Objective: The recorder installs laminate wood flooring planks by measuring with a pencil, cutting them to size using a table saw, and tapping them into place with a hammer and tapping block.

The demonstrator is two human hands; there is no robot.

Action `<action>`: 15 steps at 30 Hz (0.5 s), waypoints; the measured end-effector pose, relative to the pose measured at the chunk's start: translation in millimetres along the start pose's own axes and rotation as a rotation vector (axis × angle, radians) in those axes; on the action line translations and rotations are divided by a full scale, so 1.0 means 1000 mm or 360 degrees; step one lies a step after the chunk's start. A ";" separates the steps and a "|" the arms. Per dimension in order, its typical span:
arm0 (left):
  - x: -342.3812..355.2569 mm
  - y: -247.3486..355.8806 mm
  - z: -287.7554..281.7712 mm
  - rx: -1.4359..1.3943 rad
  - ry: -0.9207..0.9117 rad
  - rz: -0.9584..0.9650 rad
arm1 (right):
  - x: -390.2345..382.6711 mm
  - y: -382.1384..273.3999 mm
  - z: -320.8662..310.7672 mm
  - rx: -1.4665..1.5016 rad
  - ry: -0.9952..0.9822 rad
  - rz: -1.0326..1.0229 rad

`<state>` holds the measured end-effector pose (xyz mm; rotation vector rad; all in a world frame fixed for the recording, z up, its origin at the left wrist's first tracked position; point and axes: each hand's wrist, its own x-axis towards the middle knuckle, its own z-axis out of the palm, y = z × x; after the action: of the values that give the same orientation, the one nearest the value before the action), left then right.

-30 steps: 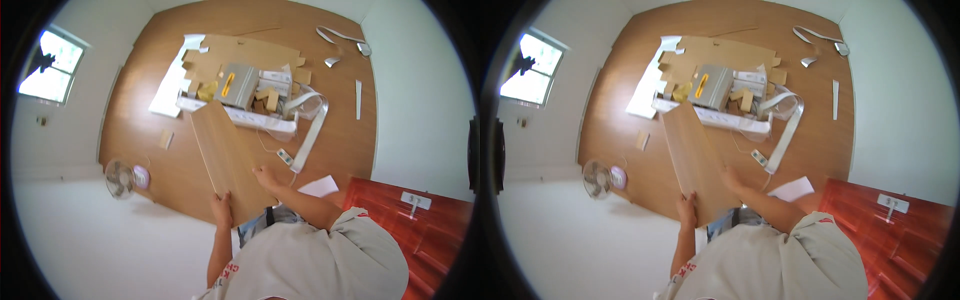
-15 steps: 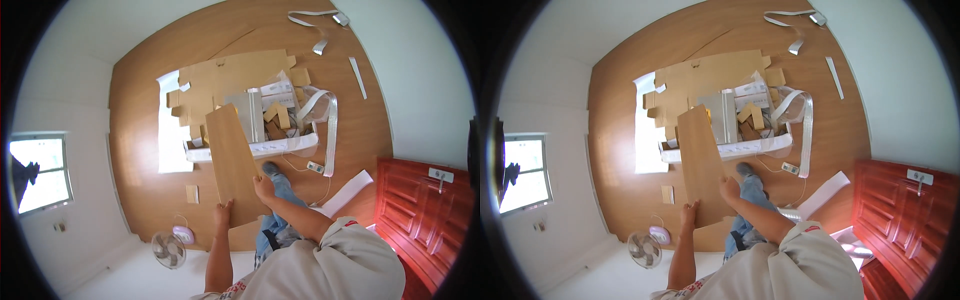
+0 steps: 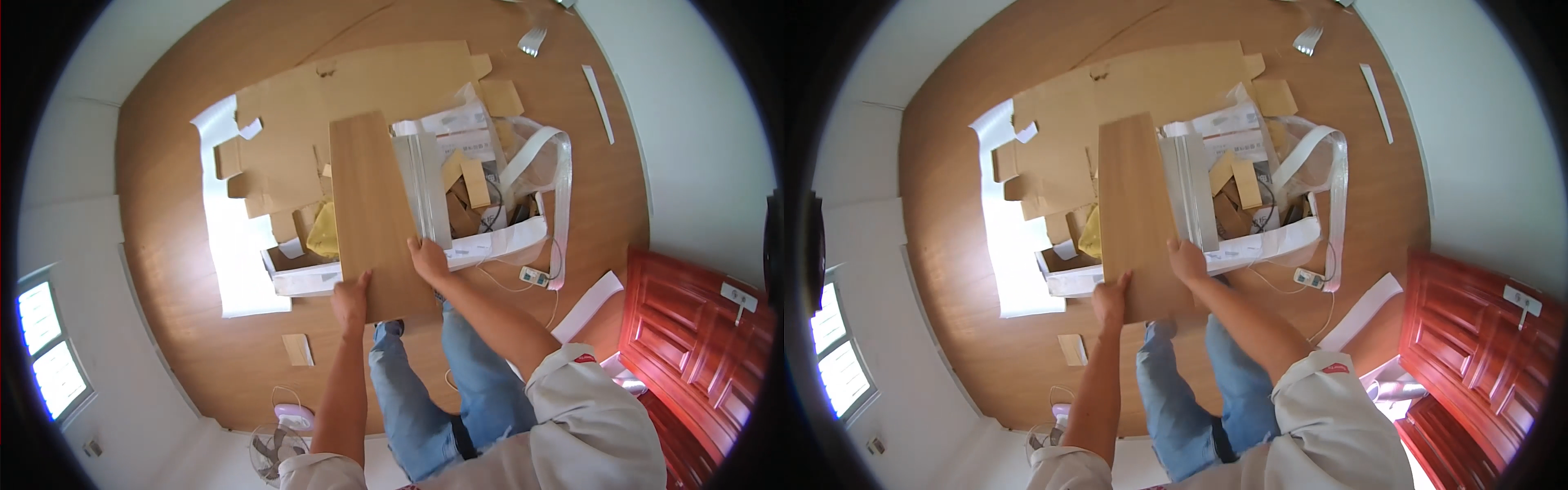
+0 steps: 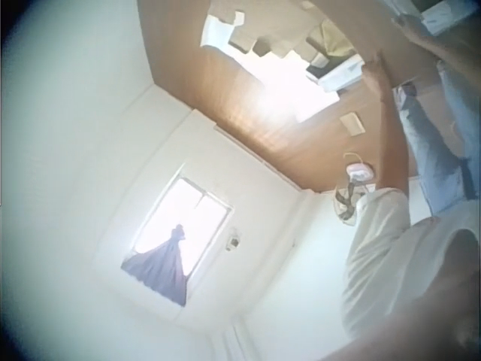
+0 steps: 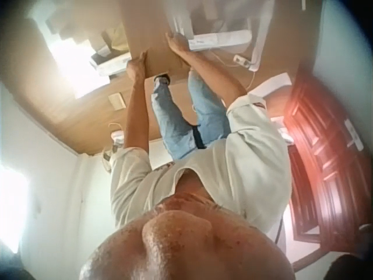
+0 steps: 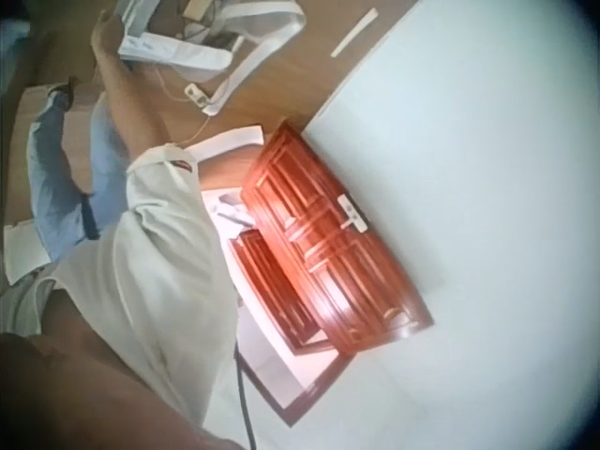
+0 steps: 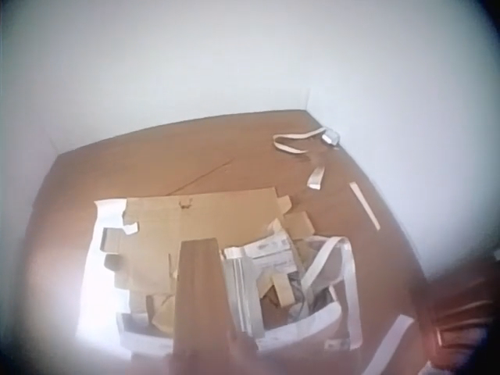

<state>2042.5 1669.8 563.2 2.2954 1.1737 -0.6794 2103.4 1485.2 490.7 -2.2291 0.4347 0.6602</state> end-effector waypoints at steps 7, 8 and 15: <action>0.244 0.035 0.078 0.0107 0.0187 0.0987 | 0.264 0.018 0.006 -0.0467 0.0485 -0.0651; 0.274 0.051 0.084 -0.0099 0.0148 0.0862 | 0.301 0.013 0.002 -0.0531 0.0598 -0.0769; 0.384 0.143 0.092 -0.0469 0.0123 0.0764 | 0.422 -0.038 -0.013 -0.0831 -0.0188 -0.0662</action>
<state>2338.7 1769.8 282.3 2.2360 0.6544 -0.2232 2467.6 1457.6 276.1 -2.6313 -0.2958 0.7302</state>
